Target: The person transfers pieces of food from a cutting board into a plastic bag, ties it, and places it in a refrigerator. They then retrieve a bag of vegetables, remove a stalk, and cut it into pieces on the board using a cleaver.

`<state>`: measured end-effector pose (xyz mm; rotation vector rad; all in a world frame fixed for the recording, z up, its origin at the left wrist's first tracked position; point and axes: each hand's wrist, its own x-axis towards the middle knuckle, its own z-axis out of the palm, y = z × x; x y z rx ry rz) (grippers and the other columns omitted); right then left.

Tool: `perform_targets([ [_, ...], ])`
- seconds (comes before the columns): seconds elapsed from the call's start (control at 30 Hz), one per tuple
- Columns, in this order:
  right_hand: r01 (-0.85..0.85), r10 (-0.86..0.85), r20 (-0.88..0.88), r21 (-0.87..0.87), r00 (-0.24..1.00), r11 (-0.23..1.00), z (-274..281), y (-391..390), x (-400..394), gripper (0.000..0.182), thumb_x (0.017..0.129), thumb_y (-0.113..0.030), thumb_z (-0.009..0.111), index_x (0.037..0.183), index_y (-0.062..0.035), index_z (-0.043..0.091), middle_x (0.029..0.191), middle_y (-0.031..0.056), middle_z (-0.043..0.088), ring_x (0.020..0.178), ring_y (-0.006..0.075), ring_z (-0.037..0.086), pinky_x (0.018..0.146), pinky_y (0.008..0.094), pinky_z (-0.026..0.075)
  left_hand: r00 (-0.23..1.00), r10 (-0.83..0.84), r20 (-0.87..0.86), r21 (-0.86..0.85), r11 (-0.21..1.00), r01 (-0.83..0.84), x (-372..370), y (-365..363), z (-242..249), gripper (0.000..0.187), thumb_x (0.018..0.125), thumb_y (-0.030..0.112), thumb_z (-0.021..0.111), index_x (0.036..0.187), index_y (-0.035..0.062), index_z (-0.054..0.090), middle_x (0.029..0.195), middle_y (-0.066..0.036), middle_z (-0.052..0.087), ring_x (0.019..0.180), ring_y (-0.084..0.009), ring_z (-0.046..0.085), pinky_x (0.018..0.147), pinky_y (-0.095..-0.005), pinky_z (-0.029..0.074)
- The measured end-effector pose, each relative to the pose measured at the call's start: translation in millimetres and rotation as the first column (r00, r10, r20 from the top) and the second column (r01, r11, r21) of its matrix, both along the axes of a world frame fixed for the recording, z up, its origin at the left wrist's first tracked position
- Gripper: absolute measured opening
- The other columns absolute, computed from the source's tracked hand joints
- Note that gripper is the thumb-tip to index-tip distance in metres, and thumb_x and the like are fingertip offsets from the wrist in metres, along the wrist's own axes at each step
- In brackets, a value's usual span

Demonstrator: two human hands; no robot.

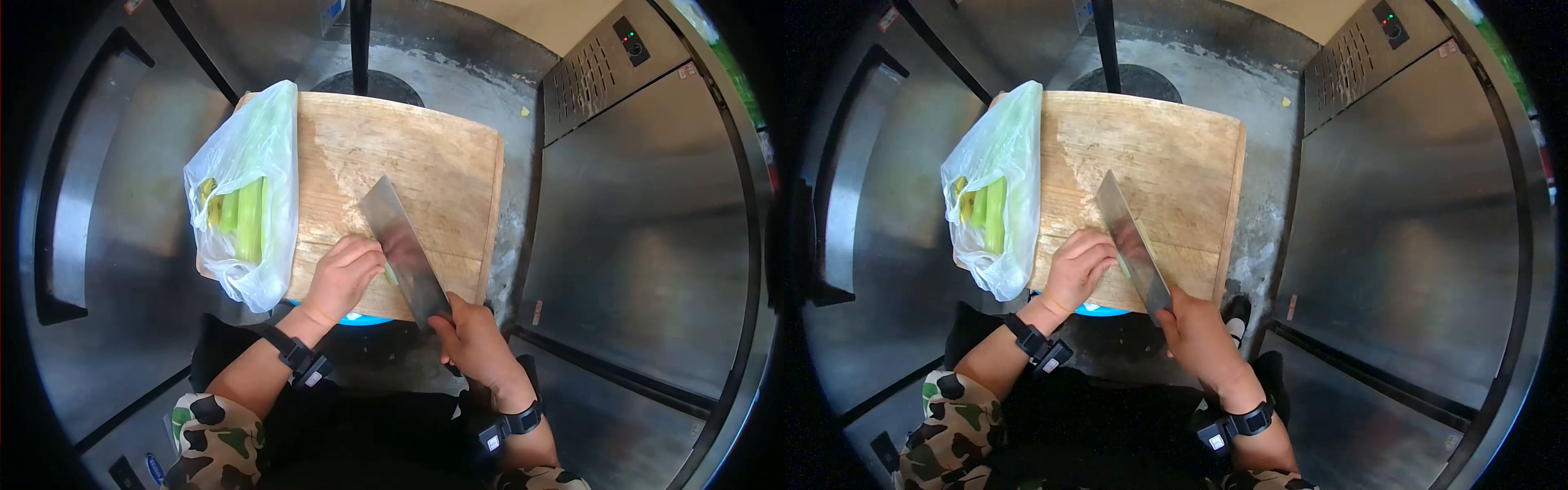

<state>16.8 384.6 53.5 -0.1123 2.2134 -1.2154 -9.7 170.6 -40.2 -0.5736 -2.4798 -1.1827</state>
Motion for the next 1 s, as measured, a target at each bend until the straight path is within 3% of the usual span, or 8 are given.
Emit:
perform_targets([
  [0.43, 0.008, -0.008, 0.020, -0.020, 1.000, 1.000, -9.2, -9.8, -6.7, 0.019, 0.091, -0.004, 0.052, 0.105, 0.0079, 0.051, 0.063, 0.0128, 0.060, 0.046, 0.0175, 0.060, 0.045, 0.0289, 0.046, 1.000, -0.006, 0.002, -0.027, 1.000, 0.006, 1.1, -0.4, 1.3, 0.019, 0.068, 0.002, 0.072, 0.083, 0.0045, 0.061, 0.091, -0.008, 0.061, 0.087, -0.0288, 0.059, 0.075, -0.0356, 0.049],
  [0.63, 0.047, -0.049, -0.070, -0.039, 0.996, 0.998, -27.4, -23.8, -8.8, 0.019, 0.090, -0.004, 0.053, 0.104, 0.0071, 0.050, 0.066, 0.0159, 0.062, 0.046, 0.0198, 0.060, 0.045, 0.0311, 0.047, 1.000, -0.015, 0.000, -0.026, 1.000, 0.015, 1.6, -0.2, 3.0, 0.018, 0.068, 0.001, 0.071, 0.083, 0.0040, 0.061, 0.091, -0.008, 0.061, 0.087, -0.0289, 0.059, 0.075, -0.0356, 0.049],
  [0.73, 0.082, -0.082, -0.137, -0.008, 0.987, 0.997, -27.0, -34.9, -13.6, 0.013, 0.089, -0.007, 0.055, 0.090, 0.0048, 0.050, 0.064, 0.0208, 0.060, 0.050, 0.0297, 0.062, 0.049, 0.0387, 0.048, 0.999, -0.033, 0.011, -0.074, 0.997, 0.034, 3.1, -1.6, 2.3, 0.019, 0.068, 0.002, 0.072, 0.083, 0.0040, 0.061, 0.092, -0.008, 0.060, 0.089, -0.0285, 0.058, 0.076, -0.0355, 0.049],
  [0.83, 0.099, -0.103, -0.126, -0.043, 0.987, 0.994, -29.8, -32.6, -17.8, 0.012, 0.090, -0.008, 0.055, 0.090, 0.0034, 0.051, 0.065, 0.0204, 0.061, 0.050, 0.0299, 0.061, 0.049, 0.0389, 0.048, 0.999, -0.036, -0.030, -0.130, 0.991, 0.031, 2.4, -0.5, 7.9, 0.021, 0.067, 0.003, 0.072, 0.085, 0.0047, 0.061, 0.094, -0.008, 0.060, 0.092, -0.0282, 0.058, 0.077, -0.0354, 0.049],
  [0.93, 0.037, -0.022, -0.317, 0.043, 0.948, 0.998, -38.9, -19.4, -17.7, 0.013, 0.090, -0.010, 0.056, 0.094, 0.0019, 0.053, 0.068, 0.0201, 0.063, 0.052, 0.0293, 0.063, 0.051, 0.0394, 0.049, 0.999, -0.042, -0.034, -0.199, 0.979, 0.035, 0.8, -1.5, 19.6, 0.024, 0.066, 0.003, 0.073, 0.087, 0.0058, 0.062, 0.095, -0.007, 0.061, 0.094, -0.0284, 0.058, 0.078, -0.0355, 0.049],
  [1.0, 0.177, -0.175, 0.023, -0.061, 0.984, 0.982, -9.3, -14.0, -21.4, 0.024, 0.089, -0.014, 0.060, 0.107, 0.0011, 0.055, 0.075, 0.0201, 0.066, 0.066, 0.0282, 0.068, 0.059, 0.0418, 0.052, 0.999, -0.033, 0.036, -0.238, 0.970, 0.041, 1.5, -8.2, 17.5, 0.026, 0.066, 0.002, 0.072, 0.090, 0.0065, 0.062, 0.096, -0.007, 0.062, 0.099, -0.0281, 0.057, 0.080, -0.0350, 0.049],
])
